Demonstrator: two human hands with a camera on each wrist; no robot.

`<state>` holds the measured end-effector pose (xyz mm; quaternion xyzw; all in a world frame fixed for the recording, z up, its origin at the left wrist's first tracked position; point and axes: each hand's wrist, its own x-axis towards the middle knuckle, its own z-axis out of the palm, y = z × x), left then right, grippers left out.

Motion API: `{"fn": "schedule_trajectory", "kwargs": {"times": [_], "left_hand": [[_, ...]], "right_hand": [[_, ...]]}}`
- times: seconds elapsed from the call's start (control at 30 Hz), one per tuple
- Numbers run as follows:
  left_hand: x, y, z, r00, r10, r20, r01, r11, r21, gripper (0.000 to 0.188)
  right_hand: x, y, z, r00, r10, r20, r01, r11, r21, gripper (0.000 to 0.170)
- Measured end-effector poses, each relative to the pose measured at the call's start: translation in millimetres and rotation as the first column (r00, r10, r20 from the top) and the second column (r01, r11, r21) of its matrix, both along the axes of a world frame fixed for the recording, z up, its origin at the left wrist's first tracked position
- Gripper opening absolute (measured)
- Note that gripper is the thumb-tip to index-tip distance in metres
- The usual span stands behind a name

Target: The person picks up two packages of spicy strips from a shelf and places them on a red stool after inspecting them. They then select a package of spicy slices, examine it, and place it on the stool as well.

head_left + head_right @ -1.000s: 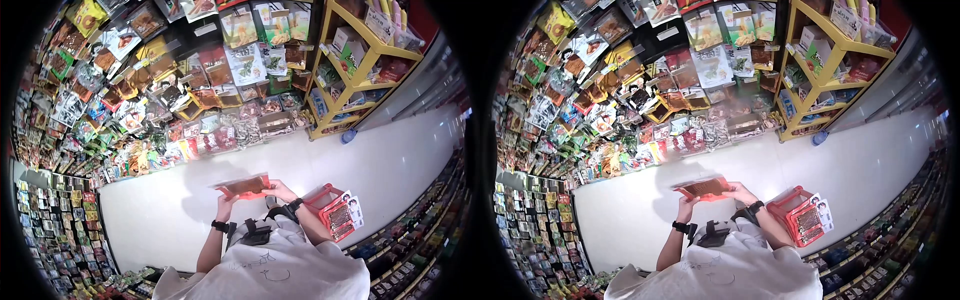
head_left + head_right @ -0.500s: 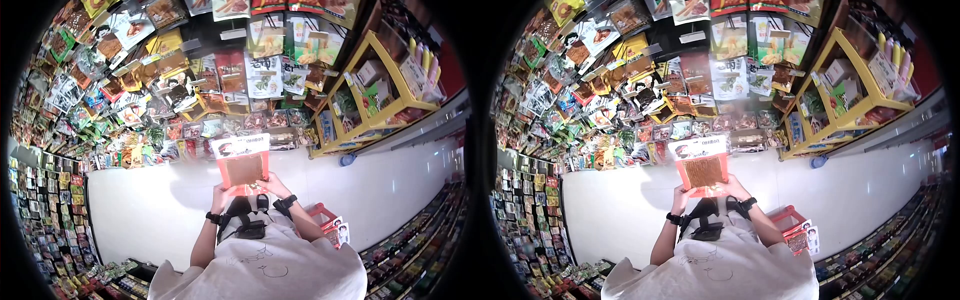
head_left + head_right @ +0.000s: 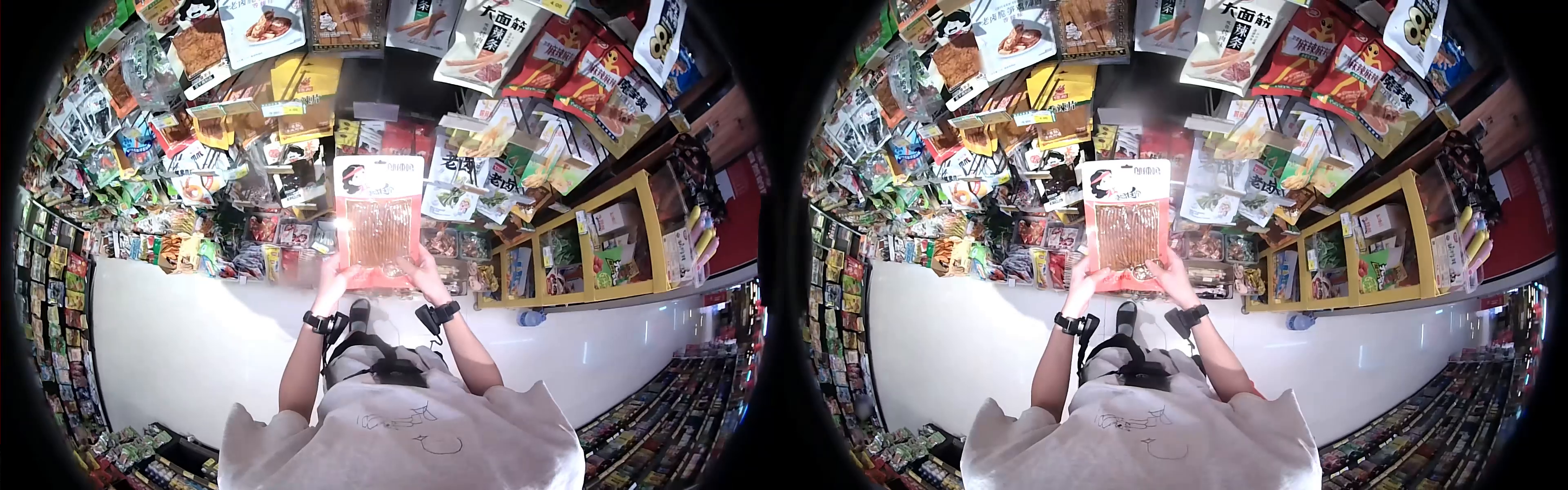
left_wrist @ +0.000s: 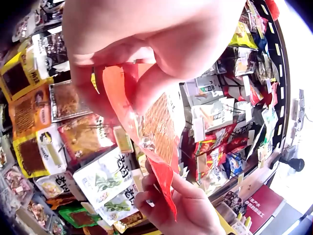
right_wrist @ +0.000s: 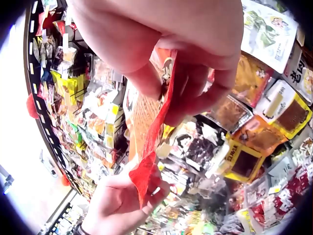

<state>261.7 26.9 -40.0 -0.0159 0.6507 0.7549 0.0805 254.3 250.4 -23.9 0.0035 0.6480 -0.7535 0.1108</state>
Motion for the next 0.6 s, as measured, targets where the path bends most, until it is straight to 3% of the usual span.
{"fn": "schedule_trajectory", "kwargs": {"times": [0.1, 0.23, 0.43, 0.6], "left_hand": [[-49.5, -9.1, 9.5, 0.999, -0.011, -0.030, 0.012, 1.000, 0.023, 0.032], [-92.0, -21.8, 8.1, 0.994, -0.063, -0.093, 0.064, 0.998, 0.012, 0.034], [-126.6, -26.0, 13.0, 0.994, -0.064, -0.084, 0.065, 0.998, 0.010, 0.038], [-138.5, -24.8, 5.0, 0.995, -0.077, -0.067, 0.079, 0.997, 0.018, 0.040]], "right_hand": [[-45.2, -13.3, 5.7, 0.997, -0.051, -0.059, 0.046, 0.996, -0.080, 0.046], [-79.5, -25.4, 24.3, 0.981, -0.095, -0.168, 0.097, 0.995, 0.007, 0.044], [-108.4, -32.5, 20.0, 0.977, -0.148, -0.153, 0.140, 0.988, -0.062, 0.043], [-114.9, -32.0, 12.6, 0.977, -0.176, -0.123, 0.175, 0.984, -0.019, 0.044]]}}
